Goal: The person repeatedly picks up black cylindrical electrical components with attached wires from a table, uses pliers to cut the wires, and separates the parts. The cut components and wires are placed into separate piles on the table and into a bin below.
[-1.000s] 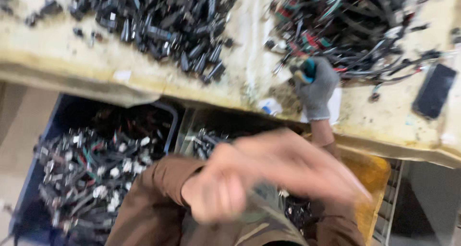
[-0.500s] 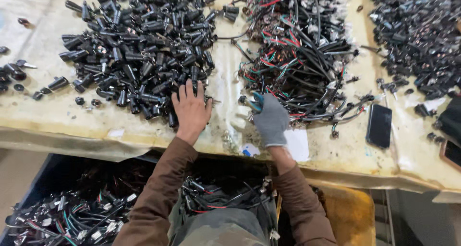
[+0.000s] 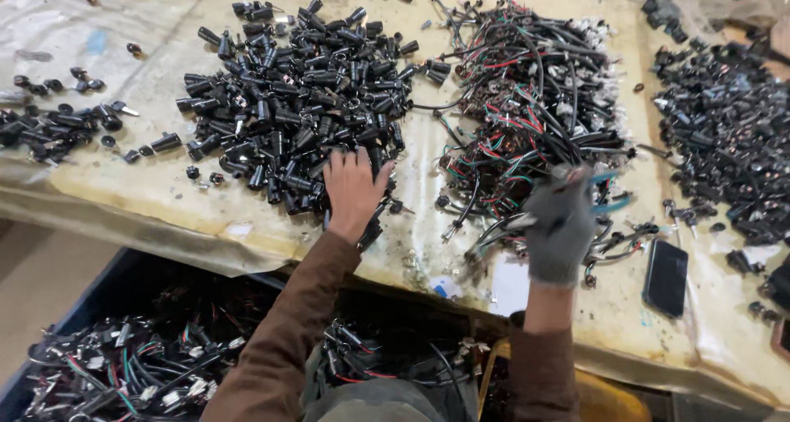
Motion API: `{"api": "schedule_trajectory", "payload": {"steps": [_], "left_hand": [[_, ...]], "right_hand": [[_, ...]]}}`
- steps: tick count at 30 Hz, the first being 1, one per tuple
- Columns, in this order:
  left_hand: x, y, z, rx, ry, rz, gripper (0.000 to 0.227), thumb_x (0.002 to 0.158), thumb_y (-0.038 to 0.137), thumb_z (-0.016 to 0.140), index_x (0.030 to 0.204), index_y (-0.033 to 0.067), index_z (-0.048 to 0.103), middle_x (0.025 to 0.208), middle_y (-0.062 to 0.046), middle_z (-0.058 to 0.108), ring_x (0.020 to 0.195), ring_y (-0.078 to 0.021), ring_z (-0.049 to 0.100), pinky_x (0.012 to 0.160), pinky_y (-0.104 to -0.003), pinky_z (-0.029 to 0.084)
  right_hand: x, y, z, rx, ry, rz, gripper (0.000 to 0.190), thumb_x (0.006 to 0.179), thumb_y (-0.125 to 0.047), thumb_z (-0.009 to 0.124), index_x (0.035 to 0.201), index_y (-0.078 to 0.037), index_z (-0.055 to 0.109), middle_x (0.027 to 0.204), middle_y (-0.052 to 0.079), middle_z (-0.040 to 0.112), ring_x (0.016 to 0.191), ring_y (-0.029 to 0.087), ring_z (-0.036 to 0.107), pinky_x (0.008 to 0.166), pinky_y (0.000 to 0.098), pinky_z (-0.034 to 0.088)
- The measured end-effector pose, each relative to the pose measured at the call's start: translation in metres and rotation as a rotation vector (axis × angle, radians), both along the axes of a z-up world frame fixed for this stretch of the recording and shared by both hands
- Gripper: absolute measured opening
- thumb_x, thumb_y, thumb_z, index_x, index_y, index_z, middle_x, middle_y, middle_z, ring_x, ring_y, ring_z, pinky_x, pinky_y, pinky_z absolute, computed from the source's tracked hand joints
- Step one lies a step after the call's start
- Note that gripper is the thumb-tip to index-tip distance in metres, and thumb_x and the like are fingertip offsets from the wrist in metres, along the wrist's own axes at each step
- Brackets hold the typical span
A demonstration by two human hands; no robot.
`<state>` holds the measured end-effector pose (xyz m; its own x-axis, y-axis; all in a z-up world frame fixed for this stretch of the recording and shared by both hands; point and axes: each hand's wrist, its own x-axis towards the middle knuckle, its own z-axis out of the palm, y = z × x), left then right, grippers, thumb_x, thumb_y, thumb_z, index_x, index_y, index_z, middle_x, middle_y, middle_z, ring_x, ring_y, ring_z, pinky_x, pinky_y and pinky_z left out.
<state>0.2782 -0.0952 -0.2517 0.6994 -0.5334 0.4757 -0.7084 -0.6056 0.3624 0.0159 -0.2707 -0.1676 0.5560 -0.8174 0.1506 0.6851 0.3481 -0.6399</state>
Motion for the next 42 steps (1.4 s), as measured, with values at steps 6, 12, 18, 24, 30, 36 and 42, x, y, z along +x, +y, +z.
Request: {"api": "schedule_trajectory", "payload": {"steps": [6,12,18,24,30,36,42], "left_hand": [[0.016,-0.041,0.013,0.358,0.026,0.006,0.031,0.095,0.042,0.069,0.102,0.0125,0.075,0.104,-0.005,0.071,0.120,-0.0305,0.048,0.103,-0.053,0.034],[-0.009,0.012,0.032,-0.420,0.086,-0.191,0.035,0.089,0.030,0.084,0.113,0.0084,0.071,0.107,-0.006,0.071,0.111,-0.0289,0.057,0.099,-0.047,0.040],[-0.076,0.082,0.032,-0.729,0.741,-0.539,0.035,0.098,0.012,0.072,0.129,0.0023,0.060,0.120,-0.010,0.068,0.108,-0.0175,0.066,0.093,-0.031,0.054],[-0.146,0.131,-0.006,-0.764,1.444,-0.608,0.039,0.104,0.023,0.056,0.136,0.0014,0.054,0.101,-0.005,0.065,0.090,-0.0124,0.060,0.086,-0.028,0.051],[-0.170,0.153,-0.045,-0.735,1.636,-0.519,0.029,0.103,0.030,0.051,0.107,0.0023,0.058,0.090,0.000,0.053,0.083,-0.0091,0.047,0.077,-0.025,0.040],[-0.163,0.135,-0.029,-0.656,1.459,-0.654,0.027,0.099,0.030,0.053,0.097,0.0033,0.058,0.087,0.000,0.053,0.080,-0.0099,0.044,0.076,-0.025,0.039],[-0.145,0.088,0.008,-0.132,0.763,-0.575,0.044,0.079,0.040,0.077,0.108,0.0070,0.071,0.084,-0.014,0.070,0.072,-0.0312,0.067,0.063,-0.041,0.051]], "right_hand": [[0.023,0.080,-0.012,-1.372,0.809,0.042,0.015,0.082,-0.014,0.077,0.093,-0.007,0.070,0.090,0.002,0.066,0.080,0.012,0.064,0.069,0.0286,0.050],[0.030,0.061,-0.036,-0.591,0.803,-0.140,0.006,0.096,-0.009,0.072,0.098,-0.004,0.069,0.080,0.000,0.063,0.067,0.008,0.054,0.060,0.0268,0.044],[0.030,0.042,-0.024,-0.890,0.950,0.029,0.015,0.088,-0.008,0.077,0.101,-0.004,0.070,0.081,0.002,0.067,0.066,0.010,0.063,0.058,0.0285,0.052],[0.033,0.050,-0.034,-0.816,0.943,0.033,0.018,0.086,-0.005,0.076,0.104,-0.007,0.074,0.092,0.005,0.077,0.084,0.010,0.072,0.076,0.0283,0.058],[0.003,0.083,-0.037,-0.922,1.058,-0.084,0.024,0.082,-0.004,0.079,0.105,-0.007,0.073,0.094,0.006,0.075,0.080,0.014,0.072,0.072,0.0288,0.057],[-0.008,0.099,-0.019,-1.000,0.940,-0.128,0.023,0.086,-0.001,0.074,0.106,-0.008,0.066,0.111,0.007,0.076,0.091,0.017,0.074,0.079,0.0305,0.060],[-0.019,0.096,-0.034,-1.150,1.101,-0.066,0.035,0.074,0.003,0.076,0.107,-0.005,0.066,0.116,0.009,0.073,0.098,0.026,0.074,0.082,0.0326,0.059]]}}
